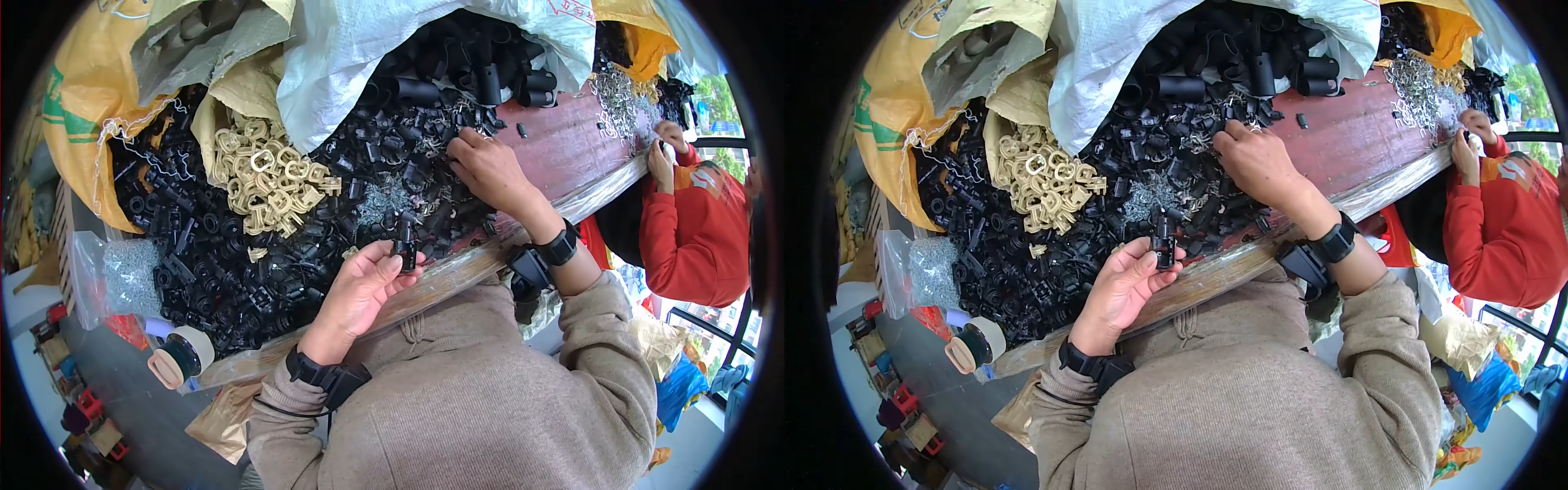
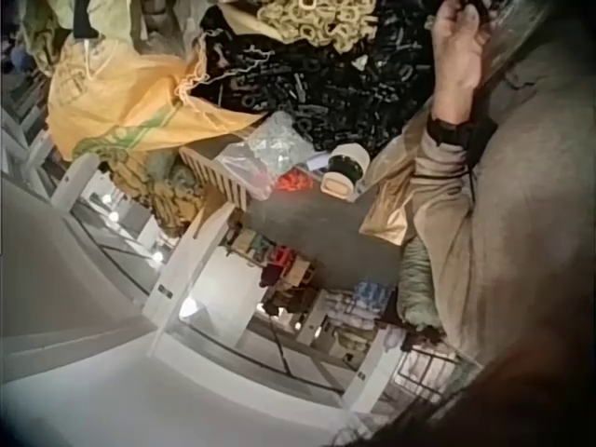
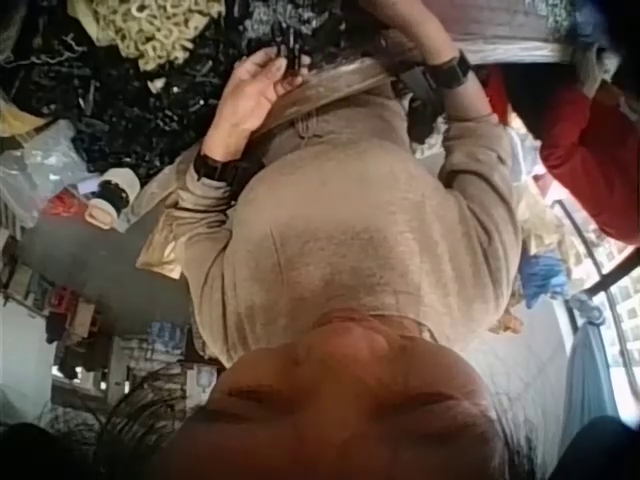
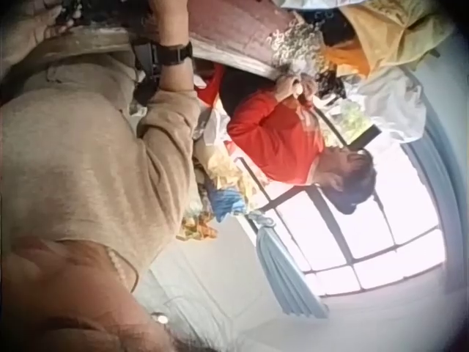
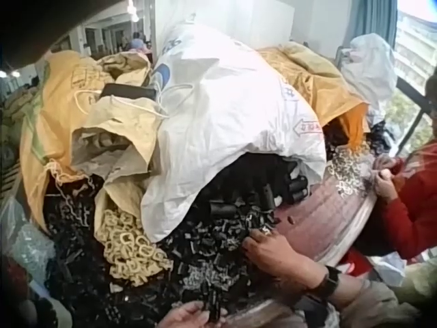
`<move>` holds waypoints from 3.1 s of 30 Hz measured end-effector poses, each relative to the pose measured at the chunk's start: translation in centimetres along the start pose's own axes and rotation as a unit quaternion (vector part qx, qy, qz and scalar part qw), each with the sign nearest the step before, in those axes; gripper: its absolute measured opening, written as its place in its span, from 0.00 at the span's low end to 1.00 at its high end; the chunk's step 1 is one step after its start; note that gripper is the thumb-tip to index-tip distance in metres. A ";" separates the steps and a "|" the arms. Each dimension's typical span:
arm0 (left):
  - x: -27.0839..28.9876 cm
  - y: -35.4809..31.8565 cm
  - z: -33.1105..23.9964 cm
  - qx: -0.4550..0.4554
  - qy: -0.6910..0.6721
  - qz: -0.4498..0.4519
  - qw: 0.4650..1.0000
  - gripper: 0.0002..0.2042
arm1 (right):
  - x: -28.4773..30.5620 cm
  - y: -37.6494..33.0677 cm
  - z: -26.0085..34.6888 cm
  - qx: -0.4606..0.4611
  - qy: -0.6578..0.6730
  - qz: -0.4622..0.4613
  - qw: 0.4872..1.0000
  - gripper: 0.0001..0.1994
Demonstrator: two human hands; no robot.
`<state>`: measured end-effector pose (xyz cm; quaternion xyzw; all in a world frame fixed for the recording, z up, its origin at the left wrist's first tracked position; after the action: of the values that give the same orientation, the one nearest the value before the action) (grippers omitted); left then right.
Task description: The person assembles components by hand, picking up a black plastic housing and inserting a beige clip into it. They then slide a black sleeve over the housing and press the pieces together before setting the completed assembly aside.
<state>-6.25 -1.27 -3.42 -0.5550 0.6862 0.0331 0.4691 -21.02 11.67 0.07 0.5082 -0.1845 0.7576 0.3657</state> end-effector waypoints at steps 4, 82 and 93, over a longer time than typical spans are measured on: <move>-0.1 -0.3 0.3 -0.023 0.000 -0.004 1.000 0.13 | -0.3 -0.2 -0.2 -0.025 0.009 -0.007 1.000 0.05; -1.1 -0.3 -0.7 -0.086 -0.104 0.062 0.989 0.14 | -1.6 -4.8 6.9 -0.096 0.608 0.017 0.788 0.05; -1.2 -0.9 0.8 -0.066 -0.056 0.020 0.996 0.13 | 0.9 -5.6 8.5 -0.014 0.532 -0.047 0.845 0.06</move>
<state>-5.12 -0.26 -2.58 -0.5679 0.6661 0.1190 0.4686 -11.65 10.20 3.88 0.0299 0.0521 0.8913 0.4495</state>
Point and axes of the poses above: each hand's wrist, its own y-axis towards the middle knuckle, its own x-axis out of the back of the hand, z = x × y, the point moved 7 cm from there along y, towards the middle knuckle, and after that the axes turned 9 degrees about y, right-handed, at the moved point
